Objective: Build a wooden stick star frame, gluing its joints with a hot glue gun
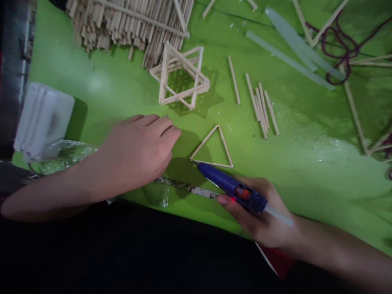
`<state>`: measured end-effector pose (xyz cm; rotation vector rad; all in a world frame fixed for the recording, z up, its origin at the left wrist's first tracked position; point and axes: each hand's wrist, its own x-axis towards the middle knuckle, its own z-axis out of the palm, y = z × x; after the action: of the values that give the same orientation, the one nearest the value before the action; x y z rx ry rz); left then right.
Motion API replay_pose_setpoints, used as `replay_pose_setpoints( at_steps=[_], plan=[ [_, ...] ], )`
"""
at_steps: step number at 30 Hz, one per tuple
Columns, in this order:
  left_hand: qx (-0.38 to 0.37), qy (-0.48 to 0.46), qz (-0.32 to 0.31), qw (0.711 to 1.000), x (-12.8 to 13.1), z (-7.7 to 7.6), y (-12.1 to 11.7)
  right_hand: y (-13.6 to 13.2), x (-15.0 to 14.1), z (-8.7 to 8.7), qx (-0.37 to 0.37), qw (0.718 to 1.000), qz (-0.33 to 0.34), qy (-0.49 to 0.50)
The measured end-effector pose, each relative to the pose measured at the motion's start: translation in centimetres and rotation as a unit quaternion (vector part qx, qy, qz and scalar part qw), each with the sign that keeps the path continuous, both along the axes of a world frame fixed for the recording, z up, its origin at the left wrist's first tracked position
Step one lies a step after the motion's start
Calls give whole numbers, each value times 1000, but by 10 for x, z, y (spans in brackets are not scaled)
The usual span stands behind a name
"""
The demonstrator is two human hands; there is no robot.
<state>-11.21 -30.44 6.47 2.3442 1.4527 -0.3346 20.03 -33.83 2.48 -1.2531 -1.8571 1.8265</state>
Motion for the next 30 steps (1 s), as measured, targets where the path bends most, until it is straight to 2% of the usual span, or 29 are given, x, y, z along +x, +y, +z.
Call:
replay_pose_setpoints(
  at_steps=[9, 25, 30],
  plan=[
    [7, -7, 2, 1000, -1, -2, -1, 4, 0, 3, -7, 1000, 19, -7],
    [17, -2, 2, 1000, 0, -2, -2, 4, -4, -1, -51, 999, -3, 16],
    [21, -5, 0, 1000, 0, -3, -2, 6, -8, 3, -32, 999, -14, 5]
  ],
)
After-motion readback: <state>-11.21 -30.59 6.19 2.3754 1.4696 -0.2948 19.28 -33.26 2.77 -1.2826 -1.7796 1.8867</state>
